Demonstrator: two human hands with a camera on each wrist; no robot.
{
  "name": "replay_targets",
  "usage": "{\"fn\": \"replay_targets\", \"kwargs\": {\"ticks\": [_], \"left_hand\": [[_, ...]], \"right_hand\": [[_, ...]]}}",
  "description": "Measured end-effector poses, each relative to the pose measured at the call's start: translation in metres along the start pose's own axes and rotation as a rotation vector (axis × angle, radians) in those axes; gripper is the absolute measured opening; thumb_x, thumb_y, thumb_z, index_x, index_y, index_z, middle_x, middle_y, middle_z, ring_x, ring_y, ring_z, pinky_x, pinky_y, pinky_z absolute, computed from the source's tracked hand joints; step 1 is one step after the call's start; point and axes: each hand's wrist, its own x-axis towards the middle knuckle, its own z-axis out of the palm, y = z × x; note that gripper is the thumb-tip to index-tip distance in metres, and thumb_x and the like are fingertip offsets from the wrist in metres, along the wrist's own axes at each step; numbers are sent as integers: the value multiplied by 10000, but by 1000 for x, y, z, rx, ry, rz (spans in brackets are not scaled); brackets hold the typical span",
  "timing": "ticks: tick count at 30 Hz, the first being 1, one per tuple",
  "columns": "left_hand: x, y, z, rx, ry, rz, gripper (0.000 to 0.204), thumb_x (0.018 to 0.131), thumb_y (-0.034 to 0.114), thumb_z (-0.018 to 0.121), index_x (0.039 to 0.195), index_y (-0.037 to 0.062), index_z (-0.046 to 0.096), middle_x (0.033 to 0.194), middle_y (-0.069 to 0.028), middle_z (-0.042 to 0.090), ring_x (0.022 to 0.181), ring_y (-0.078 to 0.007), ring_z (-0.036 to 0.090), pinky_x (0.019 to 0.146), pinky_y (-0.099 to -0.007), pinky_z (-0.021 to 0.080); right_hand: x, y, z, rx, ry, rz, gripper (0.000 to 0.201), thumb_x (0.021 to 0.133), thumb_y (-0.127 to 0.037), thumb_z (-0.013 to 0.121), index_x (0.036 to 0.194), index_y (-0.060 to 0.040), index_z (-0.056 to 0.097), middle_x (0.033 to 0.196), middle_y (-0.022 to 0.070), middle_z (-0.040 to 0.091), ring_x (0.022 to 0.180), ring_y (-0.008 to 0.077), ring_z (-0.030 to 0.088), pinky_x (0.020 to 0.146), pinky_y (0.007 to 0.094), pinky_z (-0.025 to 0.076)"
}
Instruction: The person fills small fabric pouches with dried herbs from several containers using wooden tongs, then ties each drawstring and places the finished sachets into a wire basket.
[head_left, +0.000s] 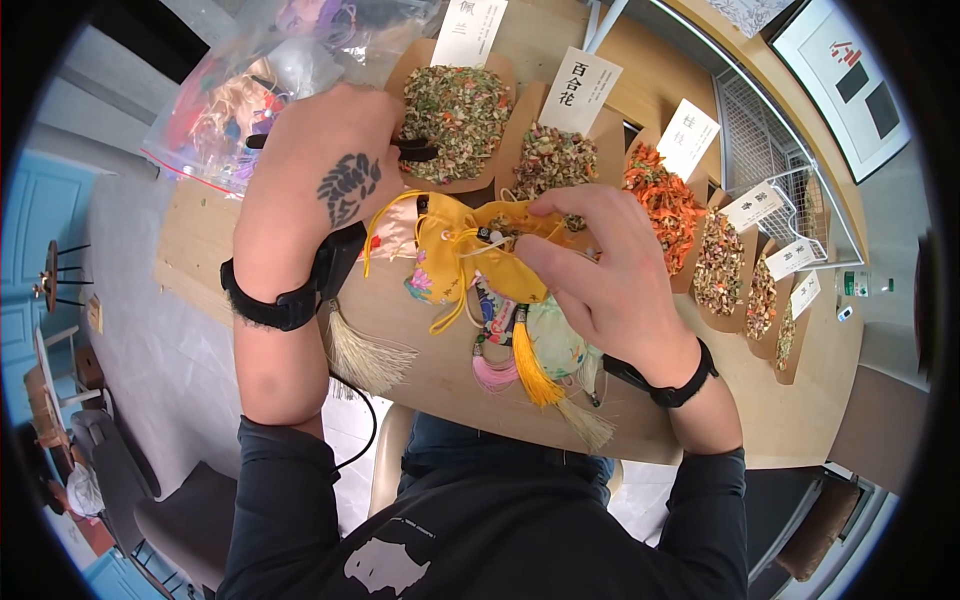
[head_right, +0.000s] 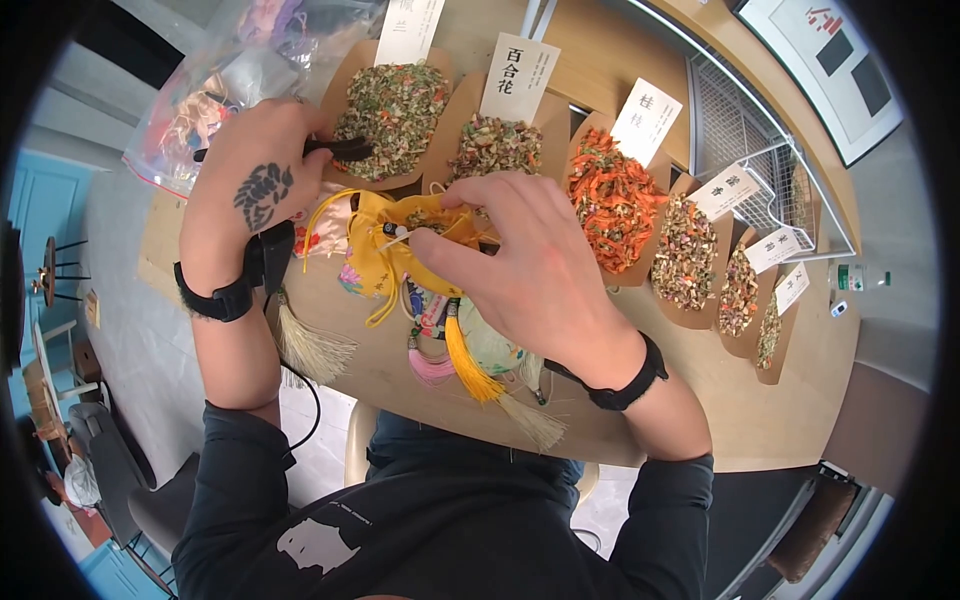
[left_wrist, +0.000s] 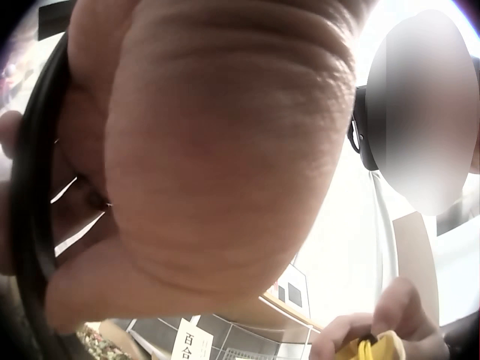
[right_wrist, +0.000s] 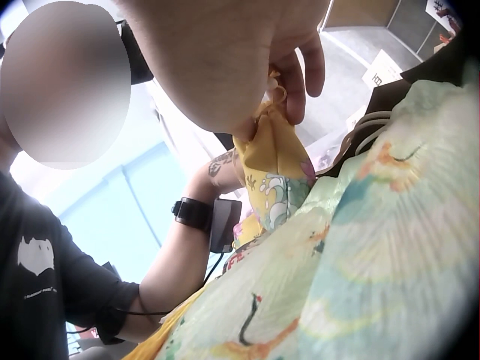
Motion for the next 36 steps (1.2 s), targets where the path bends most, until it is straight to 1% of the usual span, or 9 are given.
{"fn": "replay_targets", "kwargs": {"ticks": [5,11,14,17,20,23,26,32,36], "left_hand": [[-3,1,-2,-46,16,22,178,829,93,743,999,48,770,975,-196,724,970,-405,699,851,-481,559],[3,0,12,-148,13,169,225,810,36,712,1031,49,750,988,-188,705,997,-411,690,854,-491,551],[7,-6,23,-78,67,83,229,803,31,707,1028,47,749,1015,-180,706,994,-413,690,856,-492,550],[13,-14,22,-88,46,84,221,808,41,715,1025,46,752,1033,-173,711,988,-404,695,860,-483,556],[12,-18,20,-91,90,11,208,827,61,719,1030,46,757,1056,-166,717,983,-396,699,860,-468,563],[12,-17,19,-37,169,4,184,864,105,709,1031,50,766,1049,-170,722,983,-388,701,860,-454,570],[18,-13,25,86,100,-97,173,891,149,696,1011,51,775,1021,-176,727,984,-390,702,864,-457,572],[19,2,15,18,-51,-80,182,889,181,713,995,49,780,1006,-178,733,991,-398,703,877,-485,568],[17,6,16,10,-73,1,174,875,157,729,1003,51,780,1013,-178,733,1009,-400,703,884,-493,564]], "right_hand": [[-1,1,0,10,4,-1,293,820,-67,722,1071,-212,766,1157,83,666,1081,304,641,881,427,484],[-1,2,0,20,-1,-1,303,814,-61,721,1074,-207,768,1159,86,665,1081,308,640,889,428,487],[-1,2,-1,18,-4,2,305,812,-62,721,1076,-206,768,1159,87,664,1082,310,639,890,428,488],[-1,1,-2,14,-4,0,304,811,-63,723,1076,-205,767,1161,88,662,1084,311,637,891,429,488],[-2,1,-2,13,3,-1,303,810,-64,726,1076,-203,765,1161,89,660,1081,312,636,893,430,488],[-1,1,-1,16,6,-4,298,810,-66,728,1073,-202,763,1157,88,657,1076,313,635,894,430,487],[-1,0,-1,16,5,-5,294,812,-69,729,1071,-203,762,1149,86,657,1070,312,635,893,429,486],[-1,-1,-2,19,24,-21,284,811,-80,736,1064,-206,763,1140,84,657,1065,306,638,883,426,486],[-1,0,-2,17,27,-23,276,809,-87,741,1056,-207,766,1138,82,657,1067,305,639,883,425,488]]}}
